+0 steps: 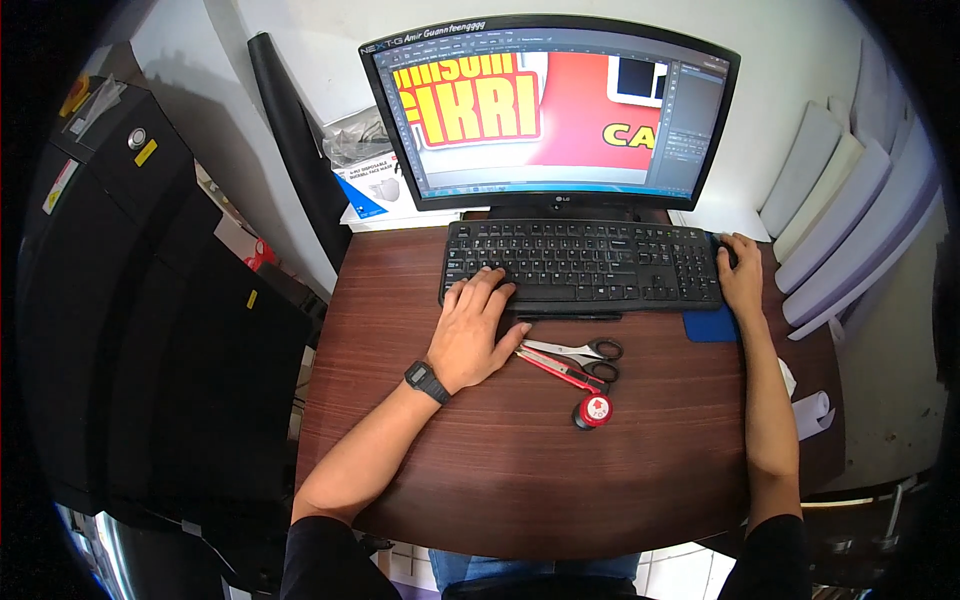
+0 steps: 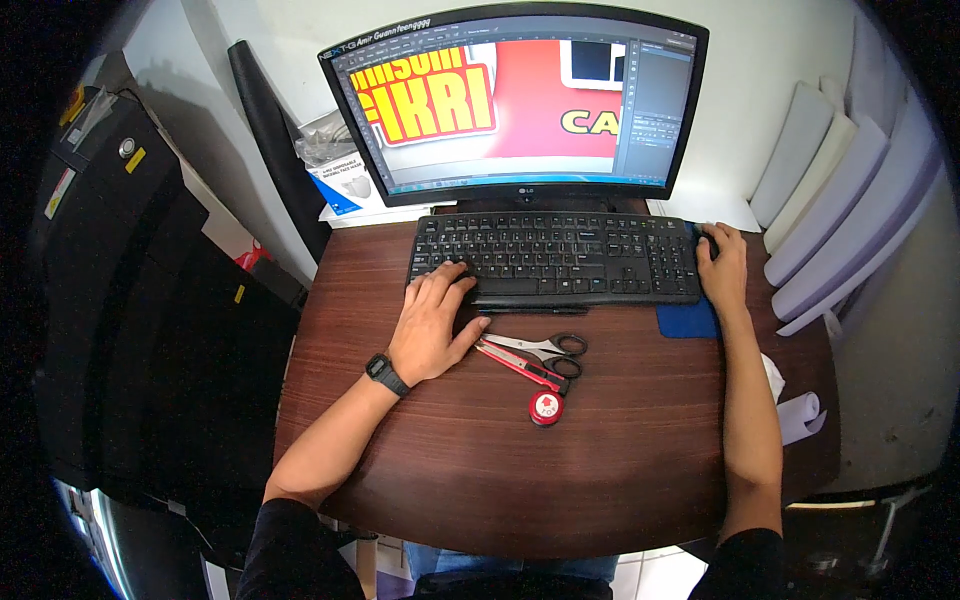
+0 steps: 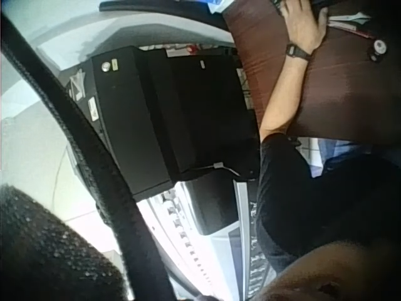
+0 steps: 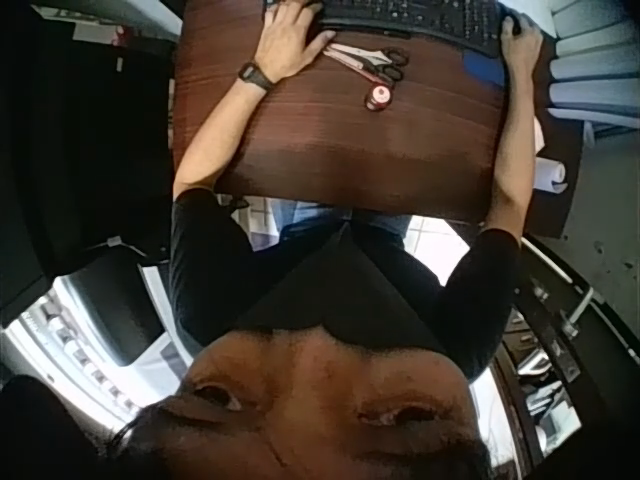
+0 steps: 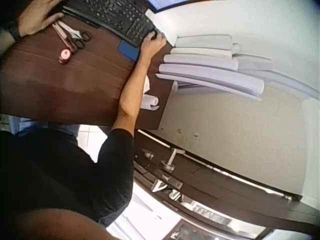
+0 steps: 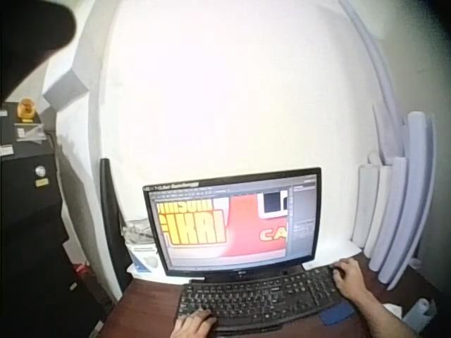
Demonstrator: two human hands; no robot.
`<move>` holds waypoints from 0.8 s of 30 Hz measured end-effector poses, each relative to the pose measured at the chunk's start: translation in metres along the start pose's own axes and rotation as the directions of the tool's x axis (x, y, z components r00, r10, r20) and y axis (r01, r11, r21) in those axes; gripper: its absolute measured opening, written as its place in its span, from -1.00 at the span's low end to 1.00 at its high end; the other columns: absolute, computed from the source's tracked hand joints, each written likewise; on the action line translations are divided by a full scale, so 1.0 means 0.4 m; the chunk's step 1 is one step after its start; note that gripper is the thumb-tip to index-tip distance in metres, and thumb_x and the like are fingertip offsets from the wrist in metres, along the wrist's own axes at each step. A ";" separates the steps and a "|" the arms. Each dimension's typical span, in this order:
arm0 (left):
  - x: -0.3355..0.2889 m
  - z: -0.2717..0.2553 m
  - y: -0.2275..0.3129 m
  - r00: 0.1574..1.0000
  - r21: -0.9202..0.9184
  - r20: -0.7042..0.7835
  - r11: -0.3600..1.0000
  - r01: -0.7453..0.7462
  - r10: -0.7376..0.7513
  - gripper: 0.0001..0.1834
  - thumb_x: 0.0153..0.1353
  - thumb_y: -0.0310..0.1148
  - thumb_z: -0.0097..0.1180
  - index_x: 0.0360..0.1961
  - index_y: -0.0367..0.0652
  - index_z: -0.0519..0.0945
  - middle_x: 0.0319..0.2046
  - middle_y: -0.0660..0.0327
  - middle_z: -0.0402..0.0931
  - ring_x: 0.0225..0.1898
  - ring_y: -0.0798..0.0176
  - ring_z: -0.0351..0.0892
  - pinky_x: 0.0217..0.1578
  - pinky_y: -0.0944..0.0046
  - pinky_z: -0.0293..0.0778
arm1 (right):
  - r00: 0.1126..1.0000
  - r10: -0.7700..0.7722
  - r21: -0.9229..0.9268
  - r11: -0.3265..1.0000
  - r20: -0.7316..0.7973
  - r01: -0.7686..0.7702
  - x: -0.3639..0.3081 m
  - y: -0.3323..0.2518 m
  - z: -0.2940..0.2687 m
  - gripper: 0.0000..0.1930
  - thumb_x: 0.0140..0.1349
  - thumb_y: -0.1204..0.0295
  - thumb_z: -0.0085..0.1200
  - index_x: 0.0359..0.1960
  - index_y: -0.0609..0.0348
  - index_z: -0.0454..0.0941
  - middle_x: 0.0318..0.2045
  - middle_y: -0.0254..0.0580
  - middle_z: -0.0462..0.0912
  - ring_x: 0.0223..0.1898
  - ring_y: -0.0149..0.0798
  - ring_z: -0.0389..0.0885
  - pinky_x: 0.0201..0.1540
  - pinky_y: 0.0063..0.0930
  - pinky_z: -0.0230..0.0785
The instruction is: Designing a logo for 'Dimsum Fikri' using graphic design software on a computer.
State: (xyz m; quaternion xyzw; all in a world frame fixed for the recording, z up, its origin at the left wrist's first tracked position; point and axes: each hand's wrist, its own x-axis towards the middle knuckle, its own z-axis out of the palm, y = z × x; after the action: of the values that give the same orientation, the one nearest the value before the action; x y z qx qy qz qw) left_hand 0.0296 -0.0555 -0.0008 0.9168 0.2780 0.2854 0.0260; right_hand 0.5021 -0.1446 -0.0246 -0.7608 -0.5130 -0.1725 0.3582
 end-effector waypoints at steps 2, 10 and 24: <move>-0.001 0.000 -0.001 1.000 -0.001 0.000 1.000 0.000 0.000 -0.39 0.28 -0.15 0.29 0.23 -0.31 0.48 0.30 -0.09 0.36 0.40 -0.17 0.28 0.39 -0.11 0.15 | 1.000 0.004 0.001 1.000 -0.002 -0.004 -0.002 0.000 0.005 -0.70 0.34 0.39 0.15 0.07 0.13 0.68 0.17 0.09 0.57 0.24 0.12 0.49 0.32 -0.10 0.33; 0.000 0.000 -0.002 1.000 -0.001 0.009 1.000 0.001 -0.001 -0.39 0.28 -0.15 0.30 0.23 -0.31 0.47 0.31 -0.10 0.35 0.40 -0.17 0.28 0.39 -0.11 0.15 | 1.000 -0.012 0.009 1.000 -0.009 0.012 0.000 0.007 0.004 -0.70 0.34 0.39 0.15 0.07 0.15 0.67 0.17 0.09 0.56 0.24 0.12 0.49 0.33 -0.10 0.33; -0.001 0.002 -0.003 1.000 0.000 0.008 1.000 -0.002 0.002 -0.39 0.28 -0.15 0.29 0.24 -0.31 0.47 0.31 -0.10 0.35 0.39 -0.17 0.28 0.39 -0.12 0.15 | 1.000 0.010 0.004 1.000 0.007 -0.010 -0.001 0.004 0.004 -0.70 0.37 0.37 0.14 0.09 0.13 0.67 0.19 0.08 0.55 0.26 0.12 0.48 0.34 -0.11 0.31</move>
State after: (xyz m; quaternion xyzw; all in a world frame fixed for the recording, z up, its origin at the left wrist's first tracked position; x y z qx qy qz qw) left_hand 0.0290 -0.0545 -0.0020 0.9182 0.2768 0.2819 0.0269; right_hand 0.5033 -0.1441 -0.0263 -0.7633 -0.5107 -0.1669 0.3587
